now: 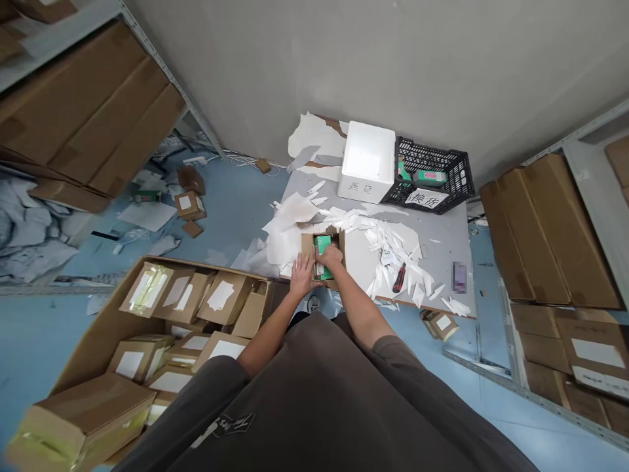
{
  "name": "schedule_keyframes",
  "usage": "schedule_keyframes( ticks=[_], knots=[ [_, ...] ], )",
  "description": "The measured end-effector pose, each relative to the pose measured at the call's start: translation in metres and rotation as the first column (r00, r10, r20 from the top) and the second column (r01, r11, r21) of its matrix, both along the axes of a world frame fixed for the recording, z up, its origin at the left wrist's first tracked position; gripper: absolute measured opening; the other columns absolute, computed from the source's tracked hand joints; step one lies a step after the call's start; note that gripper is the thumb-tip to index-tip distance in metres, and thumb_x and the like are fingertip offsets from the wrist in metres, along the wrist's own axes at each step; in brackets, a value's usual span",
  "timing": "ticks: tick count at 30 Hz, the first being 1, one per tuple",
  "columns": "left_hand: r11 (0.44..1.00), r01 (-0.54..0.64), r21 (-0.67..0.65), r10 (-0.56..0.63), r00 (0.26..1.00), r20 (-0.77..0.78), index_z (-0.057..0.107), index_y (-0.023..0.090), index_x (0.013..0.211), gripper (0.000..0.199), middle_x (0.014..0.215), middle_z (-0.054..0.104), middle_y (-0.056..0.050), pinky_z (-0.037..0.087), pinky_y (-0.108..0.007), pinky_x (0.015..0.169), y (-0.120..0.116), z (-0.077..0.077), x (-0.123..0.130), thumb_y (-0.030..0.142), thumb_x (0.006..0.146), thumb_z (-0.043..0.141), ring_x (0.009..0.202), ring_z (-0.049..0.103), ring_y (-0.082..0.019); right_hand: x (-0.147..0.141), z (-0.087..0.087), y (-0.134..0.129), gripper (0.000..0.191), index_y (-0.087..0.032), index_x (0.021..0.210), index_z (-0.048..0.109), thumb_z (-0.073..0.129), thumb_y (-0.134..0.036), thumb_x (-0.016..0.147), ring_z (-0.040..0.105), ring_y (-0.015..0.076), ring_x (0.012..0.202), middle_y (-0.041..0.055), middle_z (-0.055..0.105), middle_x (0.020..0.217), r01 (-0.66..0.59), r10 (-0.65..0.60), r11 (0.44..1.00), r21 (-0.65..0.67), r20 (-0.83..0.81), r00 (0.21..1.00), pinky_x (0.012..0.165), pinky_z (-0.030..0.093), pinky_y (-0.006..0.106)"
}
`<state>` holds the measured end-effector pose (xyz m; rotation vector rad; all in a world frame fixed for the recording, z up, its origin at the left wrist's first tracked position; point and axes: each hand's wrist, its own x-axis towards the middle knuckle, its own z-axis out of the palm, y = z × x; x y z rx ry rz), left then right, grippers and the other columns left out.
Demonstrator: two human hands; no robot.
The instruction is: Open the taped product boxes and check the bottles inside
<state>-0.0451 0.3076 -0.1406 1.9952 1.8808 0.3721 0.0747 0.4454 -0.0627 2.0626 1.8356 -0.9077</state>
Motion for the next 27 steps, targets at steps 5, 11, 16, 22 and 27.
schedule_keyframes(
  ticks=[5,11,16,22,27],
  knots=[
    [0.989,-0.146,-0.026,0.147,0.988,0.044,0.04,0.008,0.169,0.112,0.178,0.031,-0.031,0.038,-0.061,0.13,-0.008,-0.01,0.011,0.048,0.078,0.092,0.166,0.032,-0.048,-0.003,0.006,-0.013,0.086,-0.002,0.141,0.054,0.077,-0.067,0.09,0.074,0.0415,0.128,0.0329,0.074,0.131,0.015,-0.015,1.0,0.015,-0.051,0.999,0.106,0.058,0.047],
    [0.969,-0.241,-0.056,0.239,0.97,-0.034,0.05,0.012,0.164,0.089,0.181,0.029,-0.026,0.047,-0.058,0.124,0.004,-0.001,-0.002,0.035,0.086,0.084,0.152,0.052,-0.047,0.034,0.03,-0.029,0.071,-0.017,0.134,0.052,0.081,-0.063,0.088,0.077,0.0405,0.114,0.0206,0.078,0.119,0.078,-0.054,0.976,0.203,-0.125,0.991,0.094,0.059,0.046],
    [0.978,-0.203,-0.04,0.201,0.979,-0.039,0.059,0.017,0.157,0.085,0.18,0.033,-0.021,0.047,-0.06,0.125,0.022,0.004,-0.02,0.037,0.08,0.089,0.161,0.038,-0.05,0.109,0.045,-0.024,0.07,-0.02,0.137,0.048,0.074,-0.065,0.09,0.074,0.0386,0.11,0.0163,0.077,0.118,0.247,-0.168,0.893,0.376,-0.232,0.958,0.088,0.059,0.042],
    [0.982,-0.179,-0.051,0.175,0.981,-0.084,0.054,0.02,0.16,0.08,0.18,0.035,-0.018,0.047,-0.062,0.125,0.019,0.028,-0.016,0.027,0.085,0.081,0.165,0.03,-0.05,0.186,0.016,-0.018,0.069,-0.019,0.138,0.044,0.076,-0.056,0.089,0.072,0.0369,0.114,0.0161,0.076,0.123,0.429,-0.349,0.809,0.401,-0.259,0.901,0.093,0.058,0.041],
    [0.946,-0.314,0.084,0.322,0.942,-0.094,0.051,0.016,0.16,0.058,0.172,0.045,-0.02,0.036,-0.059,0.134,0.009,0.065,0.032,0.023,0.103,0.058,0.163,0.036,-0.043,0.209,-0.047,-0.024,0.065,-0.016,0.139,0.042,0.075,-0.044,0.091,0.07,0.0355,0.124,0.0204,0.072,0.134,0.426,-0.337,0.854,0.3,-0.307,0.89,0.098,0.057,0.04]
  ],
)
